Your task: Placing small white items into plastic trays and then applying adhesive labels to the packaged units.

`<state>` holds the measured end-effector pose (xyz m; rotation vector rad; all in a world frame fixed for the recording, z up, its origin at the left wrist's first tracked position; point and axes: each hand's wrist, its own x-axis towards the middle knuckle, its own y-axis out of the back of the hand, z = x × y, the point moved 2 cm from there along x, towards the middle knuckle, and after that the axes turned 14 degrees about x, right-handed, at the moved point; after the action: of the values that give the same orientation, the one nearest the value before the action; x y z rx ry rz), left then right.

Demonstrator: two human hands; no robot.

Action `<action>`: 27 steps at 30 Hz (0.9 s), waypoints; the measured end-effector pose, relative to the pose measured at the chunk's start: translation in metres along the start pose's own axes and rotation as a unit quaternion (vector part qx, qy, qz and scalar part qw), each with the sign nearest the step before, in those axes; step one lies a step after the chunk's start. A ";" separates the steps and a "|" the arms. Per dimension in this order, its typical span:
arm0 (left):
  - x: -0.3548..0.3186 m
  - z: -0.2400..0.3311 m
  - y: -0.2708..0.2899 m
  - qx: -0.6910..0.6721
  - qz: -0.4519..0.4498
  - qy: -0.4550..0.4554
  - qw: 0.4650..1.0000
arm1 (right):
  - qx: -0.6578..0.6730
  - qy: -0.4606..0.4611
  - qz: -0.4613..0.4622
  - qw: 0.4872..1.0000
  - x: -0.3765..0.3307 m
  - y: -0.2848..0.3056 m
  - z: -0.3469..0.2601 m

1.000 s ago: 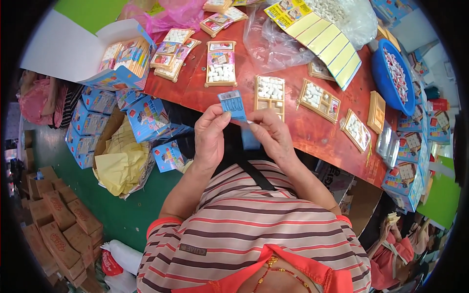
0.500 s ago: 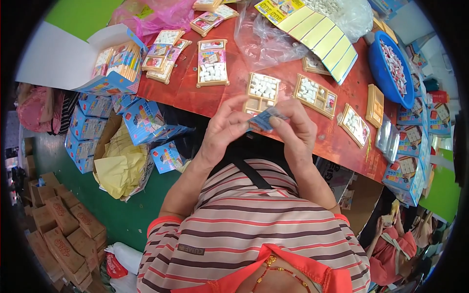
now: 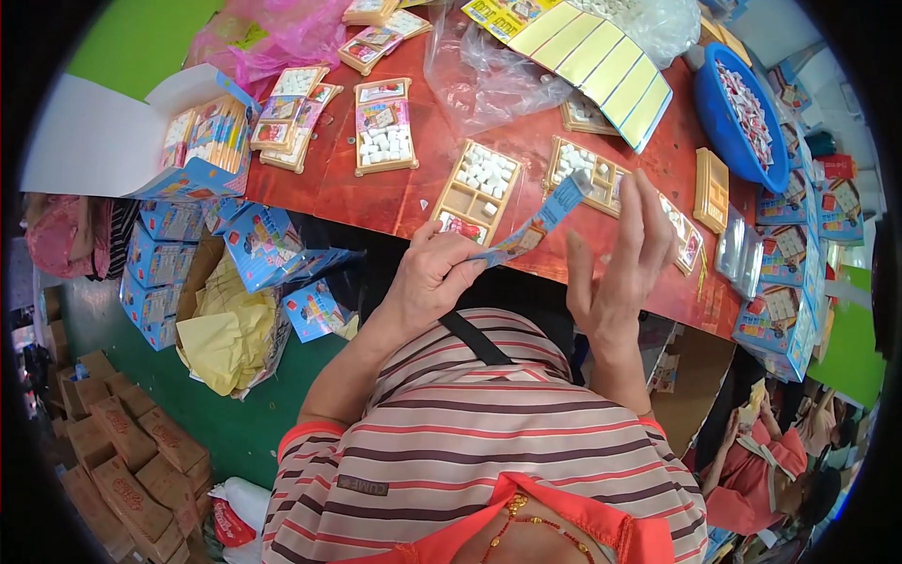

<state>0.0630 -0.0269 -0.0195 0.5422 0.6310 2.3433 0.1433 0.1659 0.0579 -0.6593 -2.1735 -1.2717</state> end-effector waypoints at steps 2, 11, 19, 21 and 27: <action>0.000 0.000 -0.001 0.024 -0.003 -0.011 1.000 | -0.011 0.024 -0.073 0.997 0.007 0.007 -0.018; 0.000 0.013 0.003 0.058 0.010 -0.026 0.998 | 0.028 0.068 -0.291 0.954 0.002 0.001 -0.022; 0.004 0.003 0.009 0.246 0.113 -0.002 0.963 | 0.118 -0.093 -0.180 0.972 -0.005 0.057 0.013; 0.008 0.010 -0.005 0.313 0.084 0.019 0.946 | 0.126 -0.123 -0.129 0.976 -0.014 0.058 0.025; 0.017 -0.009 -0.034 0.422 0.009 0.059 0.905 | 0.199 -0.178 -0.127 0.955 -0.032 0.048 0.027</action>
<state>0.0627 0.0048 -0.0418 0.7670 1.7242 2.0356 0.1929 0.2063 0.0558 -0.4780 -2.7818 -0.8283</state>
